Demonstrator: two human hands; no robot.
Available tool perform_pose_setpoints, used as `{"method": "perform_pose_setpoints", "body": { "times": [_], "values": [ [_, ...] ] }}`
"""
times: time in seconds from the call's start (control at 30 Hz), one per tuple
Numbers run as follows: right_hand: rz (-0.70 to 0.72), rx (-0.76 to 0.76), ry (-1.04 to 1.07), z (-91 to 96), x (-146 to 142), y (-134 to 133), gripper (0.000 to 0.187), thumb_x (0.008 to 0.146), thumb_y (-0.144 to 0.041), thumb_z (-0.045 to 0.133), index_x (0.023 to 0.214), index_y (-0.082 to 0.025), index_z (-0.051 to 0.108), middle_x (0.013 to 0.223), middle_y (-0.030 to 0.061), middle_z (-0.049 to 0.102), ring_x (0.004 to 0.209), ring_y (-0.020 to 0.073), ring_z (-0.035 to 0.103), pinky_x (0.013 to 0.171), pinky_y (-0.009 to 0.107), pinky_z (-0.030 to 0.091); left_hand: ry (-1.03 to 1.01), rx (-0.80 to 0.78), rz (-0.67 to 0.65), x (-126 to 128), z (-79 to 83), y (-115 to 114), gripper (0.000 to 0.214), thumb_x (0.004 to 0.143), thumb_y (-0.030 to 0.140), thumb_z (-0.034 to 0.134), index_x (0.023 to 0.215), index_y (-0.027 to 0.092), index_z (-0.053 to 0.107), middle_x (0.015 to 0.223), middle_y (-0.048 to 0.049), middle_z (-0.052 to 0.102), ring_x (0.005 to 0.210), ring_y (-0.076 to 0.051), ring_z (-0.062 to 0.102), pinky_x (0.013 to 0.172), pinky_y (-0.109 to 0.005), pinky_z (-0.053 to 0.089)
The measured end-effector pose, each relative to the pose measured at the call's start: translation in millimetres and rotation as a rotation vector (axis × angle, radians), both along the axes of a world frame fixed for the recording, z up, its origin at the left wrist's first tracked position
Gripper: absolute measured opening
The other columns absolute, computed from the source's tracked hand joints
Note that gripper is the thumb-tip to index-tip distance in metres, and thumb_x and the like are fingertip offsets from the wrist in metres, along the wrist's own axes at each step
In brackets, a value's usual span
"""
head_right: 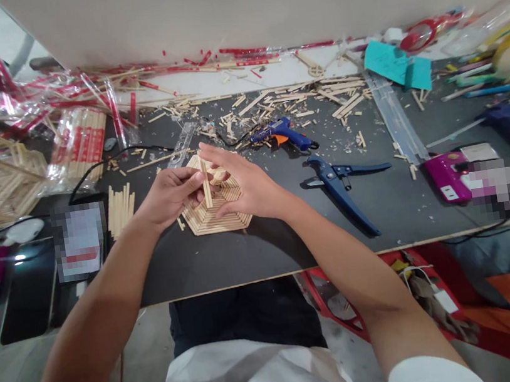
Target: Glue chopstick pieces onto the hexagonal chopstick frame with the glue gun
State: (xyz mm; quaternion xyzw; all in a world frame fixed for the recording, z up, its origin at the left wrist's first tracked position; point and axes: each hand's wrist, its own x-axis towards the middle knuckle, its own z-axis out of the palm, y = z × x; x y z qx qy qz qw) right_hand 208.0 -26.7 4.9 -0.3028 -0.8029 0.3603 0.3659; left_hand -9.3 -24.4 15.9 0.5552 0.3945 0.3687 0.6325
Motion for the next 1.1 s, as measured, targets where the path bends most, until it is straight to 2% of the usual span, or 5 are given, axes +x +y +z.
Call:
{"method": "perform_pose_setpoints", "body": {
  "times": [0.07,0.2,0.7,0.9,1.1],
  "values": [
    [0.004,0.001,0.001,1.2,0,-1,0.096,0.071,-0.058,0.087,0.155,-0.043,0.043,0.169,0.0057,0.034,0.134,0.0322,0.056,0.100,0.050,0.058,-0.013,0.023,-0.002,-2,-1.3,1,0.042,0.079,0.054,0.083,0.073,0.014,0.071,0.058,-0.0002,0.064,0.048,-0.005,0.054,0.048,-0.016,0.043],
    [-0.004,0.039,0.024,2.4,-2,-2,0.086,0.078,-0.057,0.082,0.154,-0.039,0.045,0.165,0.0086,0.040,0.130,0.0296,0.060,0.099,0.049,0.057,-0.027,0.043,-0.003,-2,-2.5,1,0.042,0.079,0.053,0.083,0.072,0.014,0.070,0.057,0.0003,0.063,0.048,-0.004,0.054,0.049,-0.016,0.044],
    [-0.034,0.098,-0.025,-4.5,-3,-2,0.088,0.081,-0.047,0.082,0.157,-0.040,0.037,0.163,0.0063,0.044,0.115,0.0260,0.064,0.094,0.047,0.059,0.092,0.071,0.046,1,0.3,-2,0.036,0.081,0.046,0.082,0.070,0.014,0.069,0.056,-0.0005,0.064,0.048,-0.006,0.056,0.051,-0.018,0.048],
    [-0.065,0.168,-0.018,-5.8,-4,2,0.085,0.083,-0.053,0.079,0.157,-0.037,0.039,0.162,0.0094,0.044,0.128,0.0303,0.060,0.099,0.052,0.058,0.152,0.125,0.063,2,-6.2,-1,0.033,0.090,0.045,0.071,0.076,0.015,0.070,0.057,-0.0013,0.064,0.047,-0.008,0.056,0.046,-0.019,0.044],
    [-0.110,0.164,-0.045,-6.1,-5,3,0.085,0.079,-0.063,0.078,0.153,-0.035,0.046,0.163,0.0103,0.043,0.136,0.0343,0.054,0.103,0.057,0.055,0.278,0.292,0.095,3,-9.0,-2,0.031,0.087,0.043,0.073,0.073,0.016,0.069,0.057,0.0016,0.057,0.049,-0.007,0.048,0.046,-0.020,0.036]
  ]
}}
